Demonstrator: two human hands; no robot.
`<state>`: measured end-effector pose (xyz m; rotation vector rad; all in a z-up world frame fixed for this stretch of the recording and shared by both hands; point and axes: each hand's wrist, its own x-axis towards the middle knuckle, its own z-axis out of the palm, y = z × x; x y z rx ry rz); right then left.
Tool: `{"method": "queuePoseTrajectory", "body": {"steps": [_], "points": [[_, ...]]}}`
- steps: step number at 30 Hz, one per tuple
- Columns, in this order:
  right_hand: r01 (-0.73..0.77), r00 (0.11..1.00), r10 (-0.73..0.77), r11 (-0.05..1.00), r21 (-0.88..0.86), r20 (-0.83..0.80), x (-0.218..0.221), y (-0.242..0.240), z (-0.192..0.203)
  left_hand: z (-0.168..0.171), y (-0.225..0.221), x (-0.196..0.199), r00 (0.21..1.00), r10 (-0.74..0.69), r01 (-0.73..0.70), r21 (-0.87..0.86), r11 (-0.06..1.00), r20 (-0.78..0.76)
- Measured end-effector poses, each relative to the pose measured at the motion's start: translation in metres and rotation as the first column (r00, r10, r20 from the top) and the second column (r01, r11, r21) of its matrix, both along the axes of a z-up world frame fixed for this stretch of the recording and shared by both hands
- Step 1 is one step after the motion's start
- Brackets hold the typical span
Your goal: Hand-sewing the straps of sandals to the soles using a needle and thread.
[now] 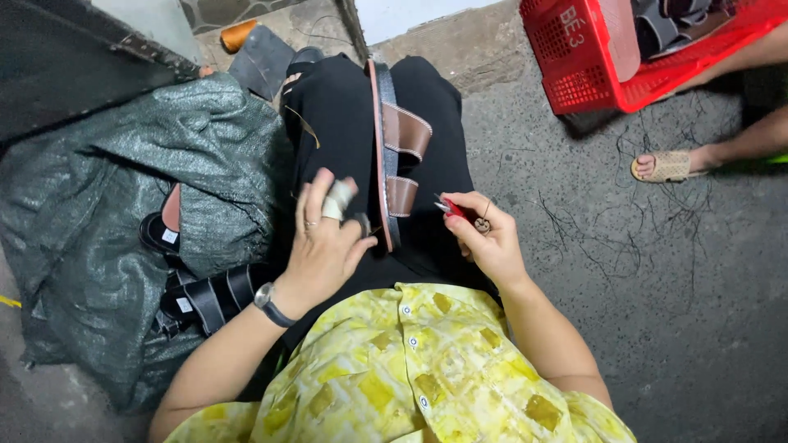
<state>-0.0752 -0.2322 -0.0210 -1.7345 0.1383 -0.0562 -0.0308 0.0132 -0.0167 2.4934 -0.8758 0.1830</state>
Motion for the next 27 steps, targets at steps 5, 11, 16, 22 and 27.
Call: {"method": "queuePoseTrajectory", "body": {"steps": [5, 11, 16, 22, 27], "points": [[0.108, 0.935, 0.118, 0.804, 0.585, -0.335, -0.002, 0.030, -0.041, 0.030, 0.008, -0.008, 0.547, -0.570, -0.511, -0.784, 0.353, -0.613], [0.015, 0.918, 0.242, 0.773, 0.634, -0.316, 0.016, 0.047, -0.035, 0.002, 0.012, 0.004, 0.839, 0.000, -0.235, -0.363, 0.902, -0.543], [-0.019, 0.922, 0.249, 0.793, 0.609, -0.295, 0.015, 0.044, -0.039, -0.013, 0.007, 0.004, 0.806, 0.010, -0.273, -0.358, 0.893, -0.591], [-0.043, 0.927, 0.256, 0.797, 0.602, -0.273, 0.015, 0.042, -0.044, -0.010, -0.004, 0.000, 0.816, 0.070, -0.341, -0.380, 0.860, -0.574], [-0.077, 0.925, 0.279, 0.804, 0.590, -0.259, 0.016, 0.040, -0.041, -0.018, -0.006, -0.011, 0.837, 0.123, -0.386, -0.415, 0.824, -0.533]]}}
